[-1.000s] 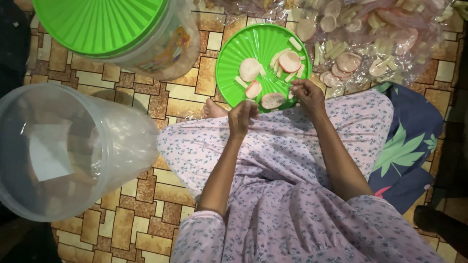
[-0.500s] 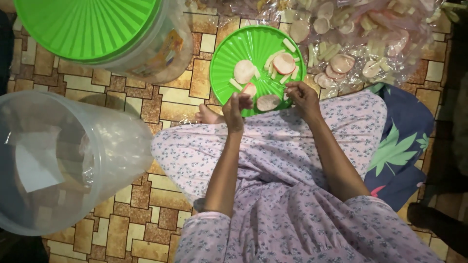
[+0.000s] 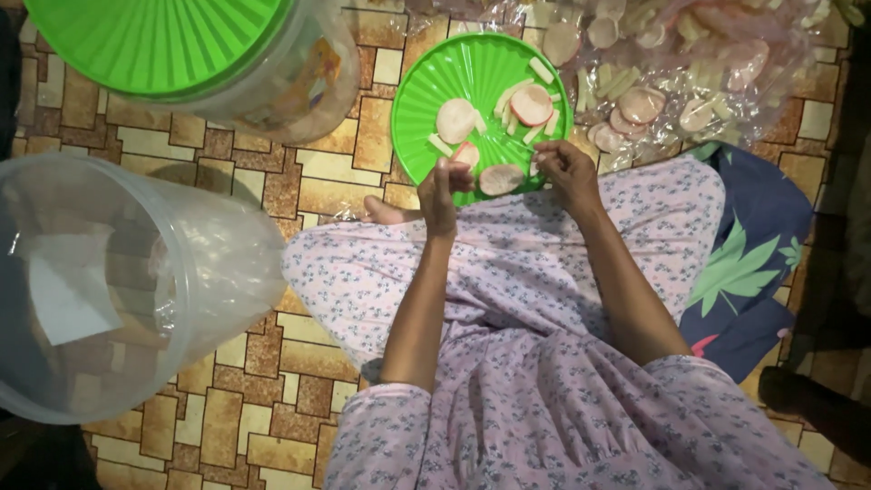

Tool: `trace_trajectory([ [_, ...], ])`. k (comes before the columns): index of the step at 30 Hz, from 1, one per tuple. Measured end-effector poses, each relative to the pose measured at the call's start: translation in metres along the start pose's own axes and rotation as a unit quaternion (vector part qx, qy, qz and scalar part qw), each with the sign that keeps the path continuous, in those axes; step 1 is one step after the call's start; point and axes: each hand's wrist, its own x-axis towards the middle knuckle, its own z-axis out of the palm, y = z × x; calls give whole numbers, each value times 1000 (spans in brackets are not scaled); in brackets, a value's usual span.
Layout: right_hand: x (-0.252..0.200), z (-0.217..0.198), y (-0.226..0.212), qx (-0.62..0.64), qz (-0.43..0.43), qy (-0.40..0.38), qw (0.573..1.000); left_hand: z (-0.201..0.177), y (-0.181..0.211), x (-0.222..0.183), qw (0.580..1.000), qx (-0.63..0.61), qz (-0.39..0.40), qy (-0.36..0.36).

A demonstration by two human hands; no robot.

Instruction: Arranging small pink petal-shaped food items onto a green plate while sitting on the floor

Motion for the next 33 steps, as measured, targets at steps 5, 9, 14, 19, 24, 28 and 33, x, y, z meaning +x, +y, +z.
trace_trajectory([
  [5,-1,-3,9,5,-12,-3,1000,0,-6,1,1000,-10,-4,16],
  [9,-6,-2,-10,7,-9,6,1000,-2,-12,5,1000,9,3,25],
  [14,-2,0,-42,-3,-12,45,999,-2,-7,4,999,9,7,45],
  [19,13,-1,-33,-21,-27,43,998,-3,-22,10,998,32,19,58],
  [24,19,5,-13,-73,-36,47,996,-1,-22,12,993,71,47,79],
  [28,10,6,-7,-149,-36,46,987,-6,-15,14,970,137,99,178],
  [33,2,11,-13,-128,-18,28,991,-22,-43,36,943,182,169,220],
])
